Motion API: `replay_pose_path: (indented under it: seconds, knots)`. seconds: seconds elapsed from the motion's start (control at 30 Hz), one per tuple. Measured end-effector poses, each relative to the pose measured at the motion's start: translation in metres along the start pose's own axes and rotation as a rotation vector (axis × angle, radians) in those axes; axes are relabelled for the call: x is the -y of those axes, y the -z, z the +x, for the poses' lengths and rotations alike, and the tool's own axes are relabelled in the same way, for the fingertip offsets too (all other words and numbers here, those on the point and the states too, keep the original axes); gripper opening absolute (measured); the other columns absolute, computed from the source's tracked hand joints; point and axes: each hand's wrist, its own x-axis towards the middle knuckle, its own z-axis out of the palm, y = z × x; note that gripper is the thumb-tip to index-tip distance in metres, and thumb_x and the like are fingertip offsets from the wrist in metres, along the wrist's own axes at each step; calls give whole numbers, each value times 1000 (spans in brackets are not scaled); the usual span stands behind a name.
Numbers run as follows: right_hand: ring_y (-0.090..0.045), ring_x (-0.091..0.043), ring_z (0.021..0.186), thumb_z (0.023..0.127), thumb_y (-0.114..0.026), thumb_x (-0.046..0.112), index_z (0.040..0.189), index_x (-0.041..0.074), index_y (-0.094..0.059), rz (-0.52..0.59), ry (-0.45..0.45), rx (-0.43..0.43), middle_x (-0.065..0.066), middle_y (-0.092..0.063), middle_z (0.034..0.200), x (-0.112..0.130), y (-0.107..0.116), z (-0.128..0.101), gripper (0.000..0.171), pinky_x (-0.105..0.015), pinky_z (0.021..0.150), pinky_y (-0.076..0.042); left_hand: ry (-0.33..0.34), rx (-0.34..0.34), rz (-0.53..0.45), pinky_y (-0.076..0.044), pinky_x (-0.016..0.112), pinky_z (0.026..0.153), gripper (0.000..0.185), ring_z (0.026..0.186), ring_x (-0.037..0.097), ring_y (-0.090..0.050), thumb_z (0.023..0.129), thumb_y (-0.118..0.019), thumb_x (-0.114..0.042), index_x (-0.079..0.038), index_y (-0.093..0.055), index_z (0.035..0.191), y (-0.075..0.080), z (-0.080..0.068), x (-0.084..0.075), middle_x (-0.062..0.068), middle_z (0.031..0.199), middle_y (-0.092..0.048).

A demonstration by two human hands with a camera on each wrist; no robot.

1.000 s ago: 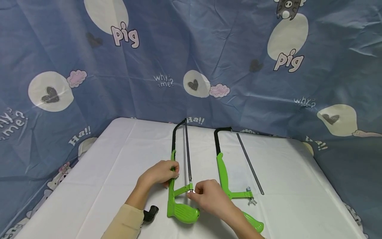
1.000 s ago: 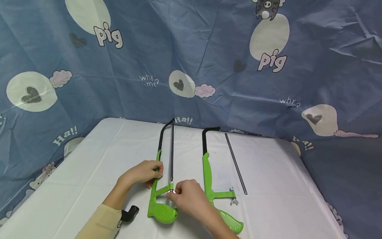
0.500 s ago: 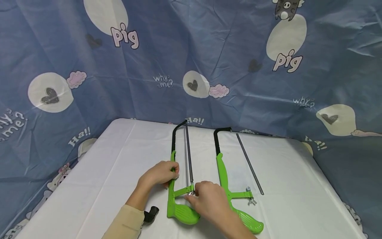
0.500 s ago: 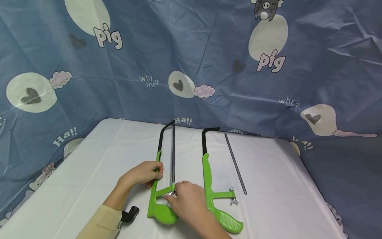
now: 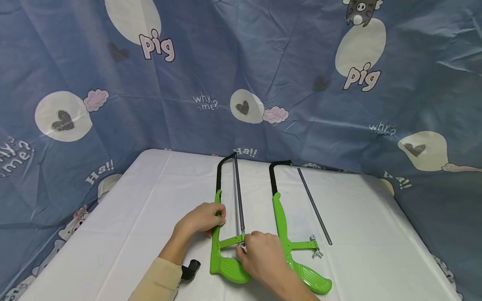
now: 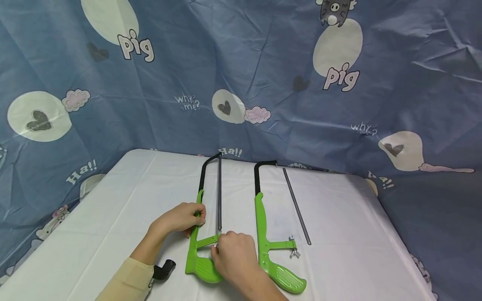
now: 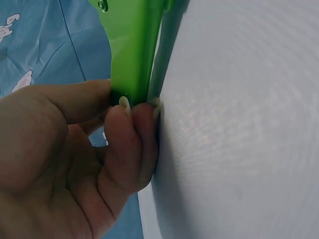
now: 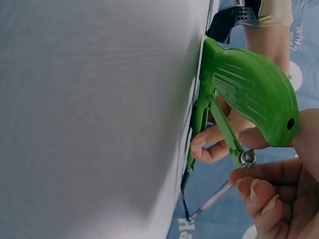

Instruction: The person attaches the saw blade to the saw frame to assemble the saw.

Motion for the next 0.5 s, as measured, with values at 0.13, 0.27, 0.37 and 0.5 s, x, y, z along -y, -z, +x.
replay_pose_path:
  seconds: [0.13, 0.27, 0.37, 0.5]
  knots:
    - [-36, -7, 42, 82, -75, 39, 51, 20, -49, -18, 19, -19, 7, -47, 51, 0, -1, 0, 44, -25, 40, -27, 3, 1, 3, -45, 28, 48, 10, 45, 16, -55, 90, -64, -11, -15, -60, 82, 0, 0, 0, 4, 68, -59]
    - [-33, -6, 42, 82, -75, 37, 50, 21, -46, -11, 21, -17, 7, -46, 50, -1, -1, 0, 46, -24, 40, -26, 1, 3, 4, -44, 28, 48, 9, 45, 16, -55, 90, -64, -11, -15, -60, 82, 0, 0, 0, 4, 69, -59]
    - [-31, -5, 43, 82, -74, 36, 49, 22, -43, -1, 22, -13, 8, -44, 49, -1, -2, 0, 47, -24, 40, -25, -2, 4, 6, -44, 28, 48, 9, 45, 16, -55, 90, -64, -11, -15, -61, 82, 0, 0, 0, 4, 69, -59]
    - [-29, -5, 43, 82, -73, 35, 49, 23, -40, 8, 19, -3, 8, -42, 49, -2, -2, 0, 49, -23, 40, -24, 3, 11, 8, -44, 28, 48, 9, 44, 15, -55, 91, -64, -12, -16, -61, 82, 1, 0, 0, 4, 68, -59]
